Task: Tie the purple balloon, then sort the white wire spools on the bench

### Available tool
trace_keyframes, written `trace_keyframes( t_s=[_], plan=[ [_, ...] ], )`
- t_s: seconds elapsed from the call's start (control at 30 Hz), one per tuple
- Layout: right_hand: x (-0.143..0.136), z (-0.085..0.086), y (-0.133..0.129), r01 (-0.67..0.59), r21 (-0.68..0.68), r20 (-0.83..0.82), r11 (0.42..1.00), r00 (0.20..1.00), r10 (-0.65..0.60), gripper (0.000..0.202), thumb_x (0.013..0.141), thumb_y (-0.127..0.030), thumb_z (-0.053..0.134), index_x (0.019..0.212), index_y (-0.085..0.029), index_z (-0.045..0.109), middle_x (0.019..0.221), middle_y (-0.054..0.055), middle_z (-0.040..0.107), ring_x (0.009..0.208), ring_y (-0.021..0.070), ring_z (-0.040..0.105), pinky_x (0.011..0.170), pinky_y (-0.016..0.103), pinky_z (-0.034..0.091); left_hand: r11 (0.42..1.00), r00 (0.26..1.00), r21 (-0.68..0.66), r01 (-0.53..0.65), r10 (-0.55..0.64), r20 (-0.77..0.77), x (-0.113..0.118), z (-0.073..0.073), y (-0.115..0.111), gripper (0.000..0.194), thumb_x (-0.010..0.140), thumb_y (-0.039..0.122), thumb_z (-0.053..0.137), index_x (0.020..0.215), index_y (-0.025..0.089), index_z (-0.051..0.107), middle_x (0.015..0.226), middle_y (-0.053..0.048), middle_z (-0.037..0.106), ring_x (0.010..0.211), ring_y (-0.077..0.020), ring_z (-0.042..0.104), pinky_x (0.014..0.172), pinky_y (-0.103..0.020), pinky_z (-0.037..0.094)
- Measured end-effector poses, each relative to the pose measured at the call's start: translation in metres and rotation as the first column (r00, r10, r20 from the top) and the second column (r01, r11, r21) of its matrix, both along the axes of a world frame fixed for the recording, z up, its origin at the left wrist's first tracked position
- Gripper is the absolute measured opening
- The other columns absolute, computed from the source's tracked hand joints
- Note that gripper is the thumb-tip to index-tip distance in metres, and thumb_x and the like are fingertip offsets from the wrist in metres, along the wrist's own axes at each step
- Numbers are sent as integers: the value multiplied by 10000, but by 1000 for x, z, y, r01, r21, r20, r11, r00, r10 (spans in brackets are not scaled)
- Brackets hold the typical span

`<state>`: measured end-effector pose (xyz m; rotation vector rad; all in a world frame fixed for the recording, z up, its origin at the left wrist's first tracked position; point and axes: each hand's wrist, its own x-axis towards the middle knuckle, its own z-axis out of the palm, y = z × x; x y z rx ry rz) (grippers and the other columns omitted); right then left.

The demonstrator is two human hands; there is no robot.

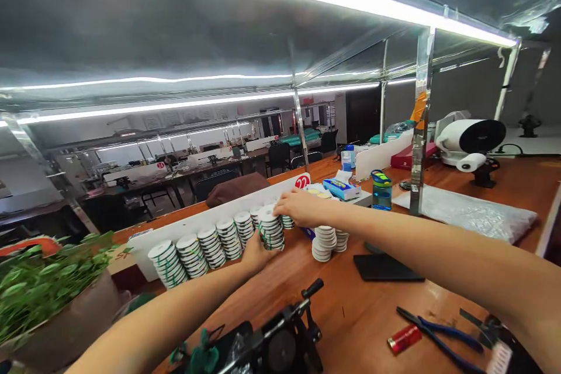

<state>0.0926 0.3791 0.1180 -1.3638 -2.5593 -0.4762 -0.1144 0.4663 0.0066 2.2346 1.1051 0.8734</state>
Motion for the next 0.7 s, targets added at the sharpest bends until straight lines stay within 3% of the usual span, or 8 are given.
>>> trace_keyframes(
  t_s=[0.17, 0.3, 0.5, 0.7],
  plan=[
    [39, -45, 34, 89, -93, 96, 992, 992, -80, 261, 840, -55, 621, 1077, -132, 700, 1107, 140, 729, 1073, 297, 604, 827, 399, 433, 998, 999, -56, -3, 0, -51, 58, -61, 41, 656, 577, 126, 836, 1183, 142, 587, 1200, -149, 703, 1097, -309, 661, 992, -449, 509],
    [52, -70, 61, 166, -155, 147, 974, 979, -143, 246, 878, -122, 598, 1110, -115, 681, 1155, 165, 707, 1127, 306, 590, 866, 420, 444, 992, 992, -106, -71, 59, -113, 83, -89, 63, 651, 593, 114, 832, 1191, 112, 572, 1210, -195, 688, 1112, -334, 653, 997, -460, 496],
    [63, -81, 85, 245, -188, 129, 951, 966, -223, 247, 924, -150, 530, 1114, -97, 678, 1183, 207, 679, 1147, 324, 563, 884, 453, 445, 980, 973, -138, -142, 112, -204, 105, -98, 81, 648, 631, 122, 827, 1214, 81, 547, 1267, -240, 645, 1183, -369, 611, 1028, -475, 464],
    [68, -79, 83, 270, -200, 112, 942, 961, -252, 277, 937, -138, 496, 1151, -96, 666, 1207, 209, 667, 1160, 315, 562, 900, 455, 456, 969, 965, -220, -112, 54, -255, 105, -86, 77, 665, 626, 54, 789, 1242, 97, 544, 1286, -205, 642, 1186, -328, 613, 1033, -422, 474]
  ],
)
